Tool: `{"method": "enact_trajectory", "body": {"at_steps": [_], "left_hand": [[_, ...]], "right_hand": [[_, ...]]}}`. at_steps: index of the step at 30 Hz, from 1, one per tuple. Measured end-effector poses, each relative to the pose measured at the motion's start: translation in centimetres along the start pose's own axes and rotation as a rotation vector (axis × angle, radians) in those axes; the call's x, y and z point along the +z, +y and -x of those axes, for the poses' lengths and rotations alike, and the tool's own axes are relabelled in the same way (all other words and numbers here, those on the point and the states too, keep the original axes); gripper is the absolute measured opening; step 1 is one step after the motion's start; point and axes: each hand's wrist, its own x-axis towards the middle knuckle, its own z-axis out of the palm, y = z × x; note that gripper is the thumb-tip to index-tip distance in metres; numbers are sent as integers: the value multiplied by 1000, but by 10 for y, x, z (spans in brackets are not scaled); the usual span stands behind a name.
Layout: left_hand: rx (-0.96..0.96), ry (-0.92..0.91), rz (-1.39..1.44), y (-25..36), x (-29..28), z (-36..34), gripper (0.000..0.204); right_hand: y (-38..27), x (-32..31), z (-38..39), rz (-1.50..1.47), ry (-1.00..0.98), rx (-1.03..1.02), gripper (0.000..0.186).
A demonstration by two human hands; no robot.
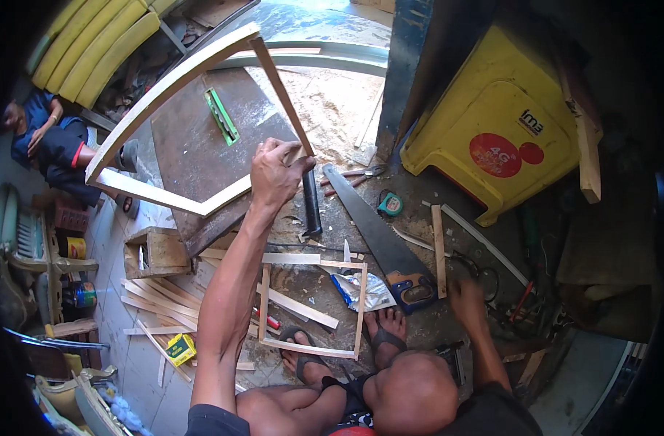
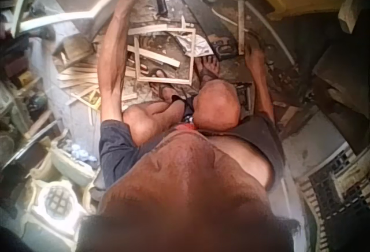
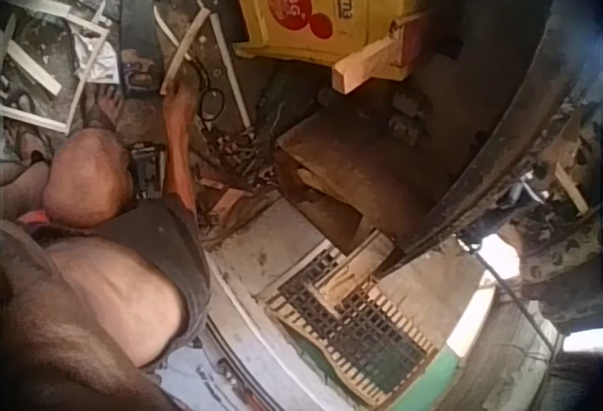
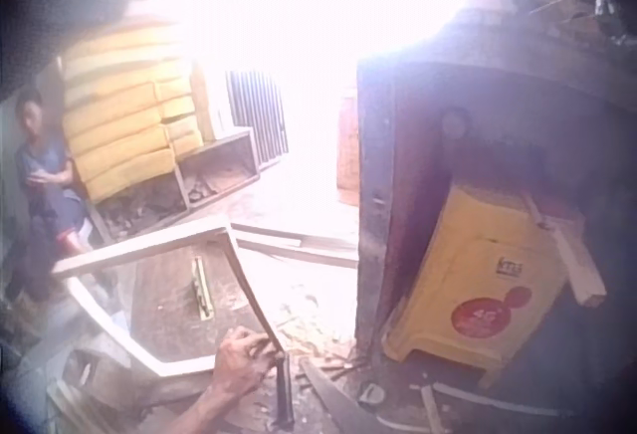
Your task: The person constructs a wooden frame by sawing wood strips, drilling holes, and securing the joints using a pneumatic nailer.
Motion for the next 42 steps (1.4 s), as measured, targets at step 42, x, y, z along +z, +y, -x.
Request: {"method": "enact_trajectory", "body": {"at_steps": [42], "left_hand": [[-120,-29,-29,-9,2,-15,39]], "right_hand": [[-131,-55,57,-910,191,-543,18]]}}
